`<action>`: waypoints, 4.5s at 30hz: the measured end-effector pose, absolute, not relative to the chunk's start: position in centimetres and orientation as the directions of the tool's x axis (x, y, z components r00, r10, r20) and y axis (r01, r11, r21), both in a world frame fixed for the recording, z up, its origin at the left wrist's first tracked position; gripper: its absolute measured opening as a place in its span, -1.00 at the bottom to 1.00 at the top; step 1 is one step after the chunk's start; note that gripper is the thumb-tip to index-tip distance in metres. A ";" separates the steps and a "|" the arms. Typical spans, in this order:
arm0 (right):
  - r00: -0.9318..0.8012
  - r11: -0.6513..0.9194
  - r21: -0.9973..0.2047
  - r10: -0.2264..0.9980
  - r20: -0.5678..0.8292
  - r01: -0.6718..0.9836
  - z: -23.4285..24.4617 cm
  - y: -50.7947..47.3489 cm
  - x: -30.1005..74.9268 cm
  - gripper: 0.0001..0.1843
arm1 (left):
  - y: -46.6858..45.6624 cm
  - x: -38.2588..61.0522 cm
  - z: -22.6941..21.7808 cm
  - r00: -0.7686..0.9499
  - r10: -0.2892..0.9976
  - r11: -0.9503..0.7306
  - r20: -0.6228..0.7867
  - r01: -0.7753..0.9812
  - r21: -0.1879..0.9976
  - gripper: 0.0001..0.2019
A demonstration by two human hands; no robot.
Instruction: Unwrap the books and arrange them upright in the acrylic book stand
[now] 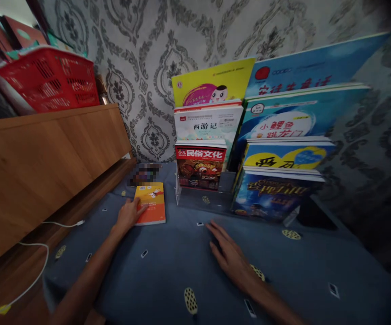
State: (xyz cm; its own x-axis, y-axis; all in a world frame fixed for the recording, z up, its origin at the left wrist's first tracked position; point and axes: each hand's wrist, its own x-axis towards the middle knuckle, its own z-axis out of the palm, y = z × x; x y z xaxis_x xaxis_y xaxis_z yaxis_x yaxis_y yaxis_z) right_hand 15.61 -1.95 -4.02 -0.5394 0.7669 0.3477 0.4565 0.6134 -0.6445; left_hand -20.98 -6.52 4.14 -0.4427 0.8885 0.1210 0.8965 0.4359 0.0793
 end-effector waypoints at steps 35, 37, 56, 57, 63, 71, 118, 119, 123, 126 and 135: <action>-0.548 0.615 -0.682 0.754 0.362 0.396 -2.3 -2.6 15.6 -0.49 | -7.0 -12.1 0.7 0.022 0.974 -0.115 0.225 0.905 0.410 -0.52; -0.542 0.612 -0.683 0.758 0.363 0.399 -2.2 -2.4 15.8 -0.48 | -6.9 -10.6 0.5 0.019 0.970 -0.127 0.241 0.888 0.443 -0.53; -0.409 0.476 -0.716 0.867 0.285 0.511 0.1 -2.5 21.4 -0.56 | -1.9 -3.1 5.0 0.715 0.698 -0.716 0.041 0.696 0.052 -0.61; -0.405 0.467 -0.728 0.871 0.279 0.503 0.1 -2.7 21.7 -0.56 | -2.2 -2.5 5.5 0.691 0.723 -0.691 0.013 0.723 -0.025 -0.65; -0.373 0.422 -0.819 0.885 0.280 0.388 0.4 -3.6 23.1 -0.58 | -8.6 2.6 7.3 0.411 0.912 -0.402 0.019 0.900 -0.170 -0.70; -0.307 0.338 -0.893 0.920 0.246 0.297 0.7 -3.8 23.8 -0.58 | -11.8 6.9 7.1 0.284 0.957 -0.289 -0.058 0.916 -0.277 -0.61; -0.306 0.138 -0.989 0.945 0.113 0.061 1.0 -3.3 24.2 -0.64 | -8.9 4.8 11.0 0.329 0.925 -0.305 -0.190 0.941 0.145 -0.78; -0.306 0.148 -0.986 0.945 0.118 0.074 1.2 -3.3 24.2 -0.64 | -8.9 4.8 11.0 0.333 0.923 -0.308 -0.193 0.940 0.147 -0.77; -0.311 0.157 -0.985 0.942 0.129 0.066 1.6 -3.4 24.1 -0.63 | -8.8 4.8 11.0 0.337 0.922 -0.308 -0.192 0.937 0.165 -0.77; -0.309 0.158 -0.987 0.941 0.138 0.042 1.6 -3.4 24.1 -0.64 | -8.8 4.8 11.0 0.336 0.921 -0.306 -0.199 0.937 0.167 -0.78; -0.330 0.194 -0.981 0.927 0.175 0.025 1.4 -3.4 24.2 -0.64 | -8.9 4.8 11.1 0.346 0.916 -0.315 -0.201 0.933 0.173 -0.76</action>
